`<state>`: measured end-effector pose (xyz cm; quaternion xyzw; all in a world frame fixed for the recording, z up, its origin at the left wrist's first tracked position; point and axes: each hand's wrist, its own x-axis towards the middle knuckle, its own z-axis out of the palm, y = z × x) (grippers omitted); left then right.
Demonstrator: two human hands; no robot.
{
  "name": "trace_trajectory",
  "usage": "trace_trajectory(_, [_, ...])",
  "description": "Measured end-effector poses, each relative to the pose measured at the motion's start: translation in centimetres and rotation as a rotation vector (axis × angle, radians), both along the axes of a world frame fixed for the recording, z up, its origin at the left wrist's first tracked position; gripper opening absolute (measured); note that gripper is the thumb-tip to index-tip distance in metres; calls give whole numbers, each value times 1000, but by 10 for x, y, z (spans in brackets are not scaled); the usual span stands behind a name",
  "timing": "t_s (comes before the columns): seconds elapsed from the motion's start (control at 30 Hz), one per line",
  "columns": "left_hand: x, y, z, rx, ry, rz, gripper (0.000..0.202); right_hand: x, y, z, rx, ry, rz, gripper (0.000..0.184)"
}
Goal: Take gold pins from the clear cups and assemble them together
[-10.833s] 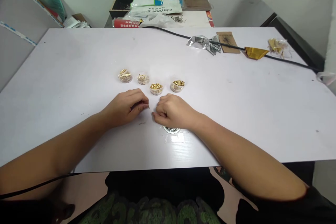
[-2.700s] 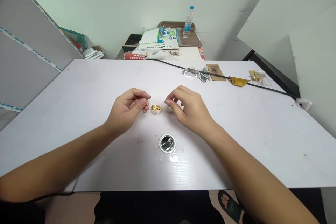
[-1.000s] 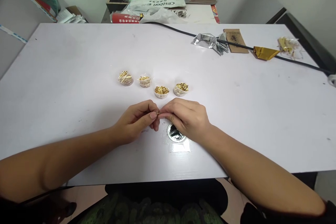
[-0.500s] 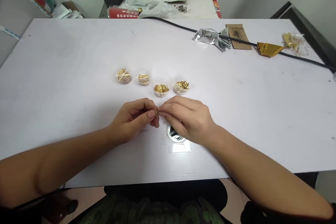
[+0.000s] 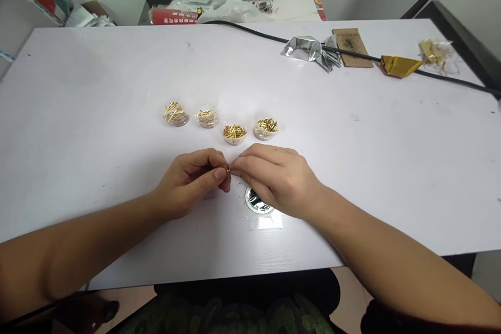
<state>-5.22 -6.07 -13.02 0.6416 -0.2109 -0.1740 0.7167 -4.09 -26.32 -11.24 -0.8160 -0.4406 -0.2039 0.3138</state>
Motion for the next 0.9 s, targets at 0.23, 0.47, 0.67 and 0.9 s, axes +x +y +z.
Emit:
trace_trajectory(0.23, [-1, 0, 3, 46, 4, -2, 16, 0, -2, 0, -16, 12, 9, 18])
trace_trajectory(0.47, [1, -2, 4, 86, 19, -7, 18, 0, -3, -1, -22, 81, 32, 15])
trace_trajectory(0.67, [1, -1, 3, 102, -12, -12, 20, -2, -4, 0, -44, 158, 27, 13])
trace_trajectory(0.9, [1, -2, 3, 156, -29, -8, 17, -4, -5, -1, -67, 163, 30, 13])
